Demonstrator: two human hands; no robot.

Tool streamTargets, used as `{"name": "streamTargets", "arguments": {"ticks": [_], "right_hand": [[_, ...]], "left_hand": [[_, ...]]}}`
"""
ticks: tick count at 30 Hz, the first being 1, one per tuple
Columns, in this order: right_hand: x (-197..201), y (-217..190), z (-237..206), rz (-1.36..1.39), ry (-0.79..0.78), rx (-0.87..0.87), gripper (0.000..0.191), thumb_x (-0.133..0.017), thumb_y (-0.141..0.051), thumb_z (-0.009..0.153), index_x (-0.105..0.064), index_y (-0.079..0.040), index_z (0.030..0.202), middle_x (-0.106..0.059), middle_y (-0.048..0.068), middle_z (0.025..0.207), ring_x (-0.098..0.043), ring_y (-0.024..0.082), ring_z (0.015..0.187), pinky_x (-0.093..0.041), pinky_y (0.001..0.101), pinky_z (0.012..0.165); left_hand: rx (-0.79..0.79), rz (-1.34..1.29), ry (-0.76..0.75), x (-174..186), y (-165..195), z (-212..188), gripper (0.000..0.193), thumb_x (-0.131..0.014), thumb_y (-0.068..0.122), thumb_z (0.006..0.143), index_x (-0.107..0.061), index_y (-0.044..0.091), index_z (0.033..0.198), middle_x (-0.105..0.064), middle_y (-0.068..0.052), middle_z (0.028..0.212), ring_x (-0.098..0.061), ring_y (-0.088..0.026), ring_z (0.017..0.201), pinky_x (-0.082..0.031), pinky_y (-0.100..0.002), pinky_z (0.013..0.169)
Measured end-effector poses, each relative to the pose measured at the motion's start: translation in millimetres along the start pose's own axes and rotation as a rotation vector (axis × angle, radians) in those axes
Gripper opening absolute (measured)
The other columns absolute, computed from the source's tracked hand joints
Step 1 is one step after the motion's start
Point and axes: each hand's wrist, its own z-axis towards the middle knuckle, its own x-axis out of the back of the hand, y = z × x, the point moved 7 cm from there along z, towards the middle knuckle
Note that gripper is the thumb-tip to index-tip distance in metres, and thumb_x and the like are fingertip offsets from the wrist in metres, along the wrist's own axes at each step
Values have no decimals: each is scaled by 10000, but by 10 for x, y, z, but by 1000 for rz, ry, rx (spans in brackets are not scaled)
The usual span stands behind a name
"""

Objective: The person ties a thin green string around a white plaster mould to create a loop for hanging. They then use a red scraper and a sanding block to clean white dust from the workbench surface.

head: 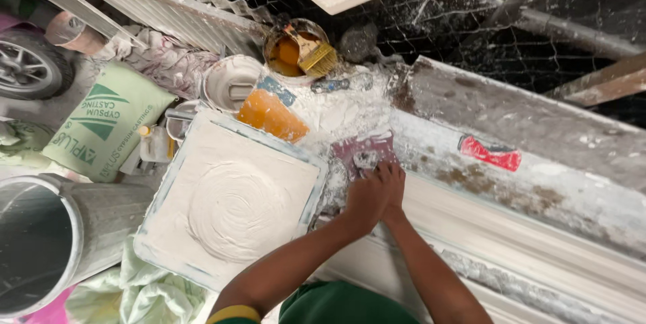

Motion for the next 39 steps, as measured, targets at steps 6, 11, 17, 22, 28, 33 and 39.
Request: {"name": "streamTargets", "arguments": {"ticks": [6,11,17,22,28,33,39], "right_hand": [[-23,47,-29,115,-15,-85,376,-669,-306,866,-674,-210,1230,-613,64,1278,-504,287,1259,-352,469,1094],[-77,123,-48,254,-46,-188,484,-645,-249,878,-655,-148,1351,-573,94,1328,-468,320,1202,-335,454,1073],[-51,78,16,232,-55,-188,327,-652,-204,913,-691,-130,1229,-598,62,1315,-484,276,1293,-360,402,1112],[-135,253,-73,126,-274,-561,319,-647,-493,1058,-747,-194,1008,-702,-58,1198,-559,144,1263,-417,265,1151],[-66,171,48,546,-36,-403,166,-744,-286,957,-770,-122,966,-740,12,1073,-646,195,1052,-448,346,1023],[-52,141,75,755,32,-376,195,-671,-265,1003,-725,-95,1082,-691,35,1091,-617,193,1036,-454,340,978],[-11,127,-16,740,67,-394,216,-629,-264,1044,-718,-84,1123,-660,43,1046,-597,195,965,-469,337,911]], "left_hand": [[-72,108,-197,54,298,-50,526,-694,152,872,-500,-77,1304,-655,-306,1051,-731,-234,631,-577,-305,455],[14,1,-25,298,284,86,455,-742,202,856,-566,-24,1210,-675,-267,1073,-724,-290,732,-562,-369,533],[-37,-46,-187,162,373,89,497,-698,154,902,-520,-59,1314,-679,-259,1034,-723,-271,706,-587,-369,520],[-132,315,-111,31,701,104,388,-665,244,937,-563,-9,1212,-667,-297,1068,-723,-329,882,-534,-620,906],[-21,192,-10,137,622,228,397,-714,237,797,-594,45,1122,-649,-323,1127,-706,-453,889,-597,-474,503],[-53,98,-186,248,681,186,325,-692,95,900,-582,-7,1189,-690,-225,1033,-716,-269,746,-589,-420,612],[110,340,91,397,816,236,465,-683,265,884,-597,-66,1200,-642,-325,1192,-725,-378,1008,-612,-479,862]]}}
